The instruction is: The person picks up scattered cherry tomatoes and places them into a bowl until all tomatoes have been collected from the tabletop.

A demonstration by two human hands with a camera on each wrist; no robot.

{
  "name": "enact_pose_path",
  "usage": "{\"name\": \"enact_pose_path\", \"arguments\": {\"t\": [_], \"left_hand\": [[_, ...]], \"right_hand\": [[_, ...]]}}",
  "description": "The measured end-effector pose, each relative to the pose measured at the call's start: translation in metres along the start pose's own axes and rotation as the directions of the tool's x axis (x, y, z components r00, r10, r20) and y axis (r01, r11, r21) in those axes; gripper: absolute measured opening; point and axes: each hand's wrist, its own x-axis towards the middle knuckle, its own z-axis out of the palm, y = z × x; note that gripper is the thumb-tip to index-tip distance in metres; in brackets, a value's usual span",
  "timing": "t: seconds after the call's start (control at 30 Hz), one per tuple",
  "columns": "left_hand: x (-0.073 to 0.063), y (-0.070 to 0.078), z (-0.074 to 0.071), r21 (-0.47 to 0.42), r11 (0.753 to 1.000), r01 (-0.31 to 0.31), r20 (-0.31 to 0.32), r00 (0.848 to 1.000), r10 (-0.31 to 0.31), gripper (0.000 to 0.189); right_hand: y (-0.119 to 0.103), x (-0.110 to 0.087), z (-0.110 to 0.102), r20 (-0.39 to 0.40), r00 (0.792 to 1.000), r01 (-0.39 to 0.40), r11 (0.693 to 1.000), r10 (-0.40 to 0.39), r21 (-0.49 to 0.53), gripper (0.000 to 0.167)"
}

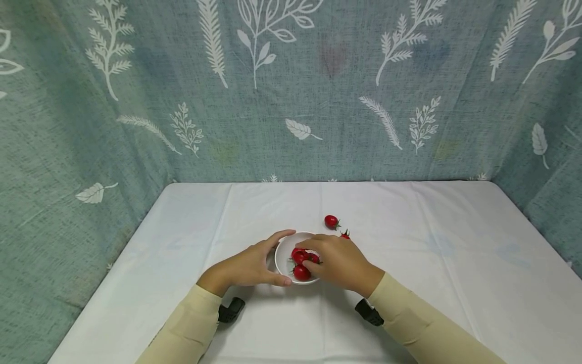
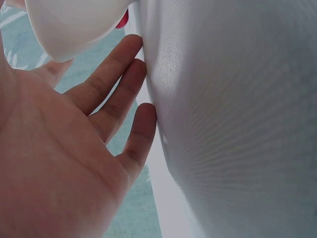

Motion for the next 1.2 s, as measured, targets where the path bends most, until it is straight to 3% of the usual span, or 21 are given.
{"name": "enact_pose_path", "arguments": {"t": [0.23,0.37,0.53,0.8,1.0,1.2], "left_hand": [[0.001,0.0,-0.001,-0.025,1.0,-0.006,0.01,1.0,0.006,0.107],[0.001,0.0,-0.001,-0.027,1.0,-0.006,0.012,1.0,0.006,0.107],[0.001,-0.003,-0.001,-0.031,1.0,-0.004,0.01,1.0,0.004,0.107],[0.002,-0.004,0.0,-0.035,0.999,-0.011,0.006,1.0,0.011,0.107],[0.002,-0.003,0.0,-0.036,0.999,-0.011,0.013,1.0,0.011,0.106],[0.002,-0.002,-0.001,-0.025,1.0,-0.011,0.008,1.0,0.011,0.108]], "right_hand": [[0.01,-0.012,-0.009,-0.132,0.991,-0.022,1.0,0.021,-0.003,0.032],[0.02,-0.016,-0.015,-0.2,0.979,-0.023,0.999,0.032,0.046,0.032],[0.032,-0.02,-0.02,-0.226,0.971,-0.056,0.994,0.076,0.094,0.033],[0.042,-0.02,-0.018,-0.18,0.974,-0.119,0.987,0.138,0.111,0.036],[0.046,-0.017,-0.012,-0.063,0.976,-0.202,0.977,0.207,0.071,0.04],[0.049,-0.013,-0.005,0.011,0.978,-0.209,0.977,0.209,0.032,0.039]]}}
